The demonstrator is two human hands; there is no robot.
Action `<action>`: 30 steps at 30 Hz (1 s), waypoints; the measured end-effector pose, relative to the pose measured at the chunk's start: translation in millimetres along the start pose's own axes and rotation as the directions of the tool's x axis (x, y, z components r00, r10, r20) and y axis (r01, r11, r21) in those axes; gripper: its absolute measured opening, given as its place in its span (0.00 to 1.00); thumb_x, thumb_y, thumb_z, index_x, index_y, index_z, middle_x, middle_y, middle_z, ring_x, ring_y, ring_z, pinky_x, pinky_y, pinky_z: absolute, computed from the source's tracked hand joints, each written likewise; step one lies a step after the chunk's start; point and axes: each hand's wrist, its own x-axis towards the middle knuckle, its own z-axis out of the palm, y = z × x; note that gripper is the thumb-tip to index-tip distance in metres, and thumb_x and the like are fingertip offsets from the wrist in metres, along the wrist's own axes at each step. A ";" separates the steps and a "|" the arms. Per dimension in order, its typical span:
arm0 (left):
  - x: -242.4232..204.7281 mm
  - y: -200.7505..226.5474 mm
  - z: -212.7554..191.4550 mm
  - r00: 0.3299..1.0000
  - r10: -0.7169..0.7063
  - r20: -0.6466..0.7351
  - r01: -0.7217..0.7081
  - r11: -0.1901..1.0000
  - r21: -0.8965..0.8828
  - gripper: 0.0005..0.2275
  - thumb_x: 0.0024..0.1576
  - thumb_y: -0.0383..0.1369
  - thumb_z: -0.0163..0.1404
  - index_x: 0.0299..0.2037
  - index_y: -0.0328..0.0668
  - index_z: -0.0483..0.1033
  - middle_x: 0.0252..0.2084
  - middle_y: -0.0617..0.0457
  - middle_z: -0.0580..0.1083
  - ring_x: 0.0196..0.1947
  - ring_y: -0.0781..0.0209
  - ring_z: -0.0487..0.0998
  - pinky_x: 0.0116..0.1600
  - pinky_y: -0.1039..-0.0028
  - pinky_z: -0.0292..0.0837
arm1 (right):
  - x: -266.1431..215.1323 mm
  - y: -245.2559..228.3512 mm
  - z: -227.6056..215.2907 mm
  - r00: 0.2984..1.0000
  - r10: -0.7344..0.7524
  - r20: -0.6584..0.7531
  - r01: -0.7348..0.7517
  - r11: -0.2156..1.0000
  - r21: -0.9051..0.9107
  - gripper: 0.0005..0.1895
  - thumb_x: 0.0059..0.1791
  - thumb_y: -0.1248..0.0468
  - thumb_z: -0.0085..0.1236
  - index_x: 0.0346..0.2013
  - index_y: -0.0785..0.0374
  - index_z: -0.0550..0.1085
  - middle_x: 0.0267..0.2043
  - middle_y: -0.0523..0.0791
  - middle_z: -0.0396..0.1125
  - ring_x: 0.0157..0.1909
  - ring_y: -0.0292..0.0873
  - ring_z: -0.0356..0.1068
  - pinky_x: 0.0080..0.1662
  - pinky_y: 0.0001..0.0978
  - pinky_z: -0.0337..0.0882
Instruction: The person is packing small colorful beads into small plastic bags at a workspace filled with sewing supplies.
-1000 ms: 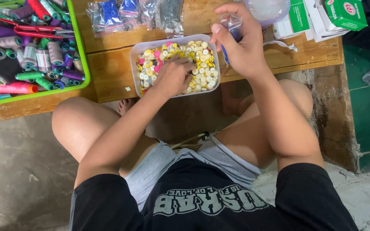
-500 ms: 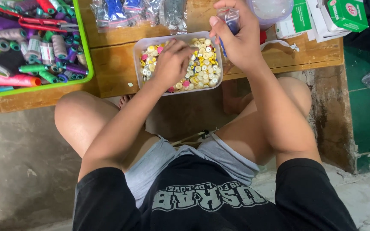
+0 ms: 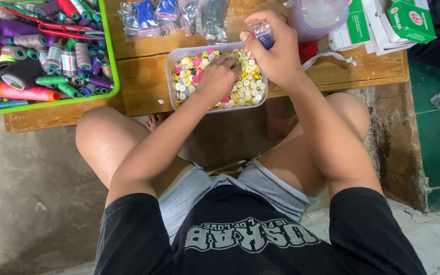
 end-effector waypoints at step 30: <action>-8.0 -42.0 -141.3 0.855 -0.501 -0.135 0.137 0.469 -0.873 0.07 0.61 0.17 0.51 0.42 0.40 0.78 0.35 0.53 0.77 0.35 0.64 0.76 0.42 0.77 0.76 | 11.0 29.6 59.0 0.985 -0.082 0.149 0.126 0.942 -0.311 0.20 0.54 0.63 0.60 0.59 0.55 0.66 0.41 0.44 0.73 0.33 0.47 0.73 0.41 0.39 0.70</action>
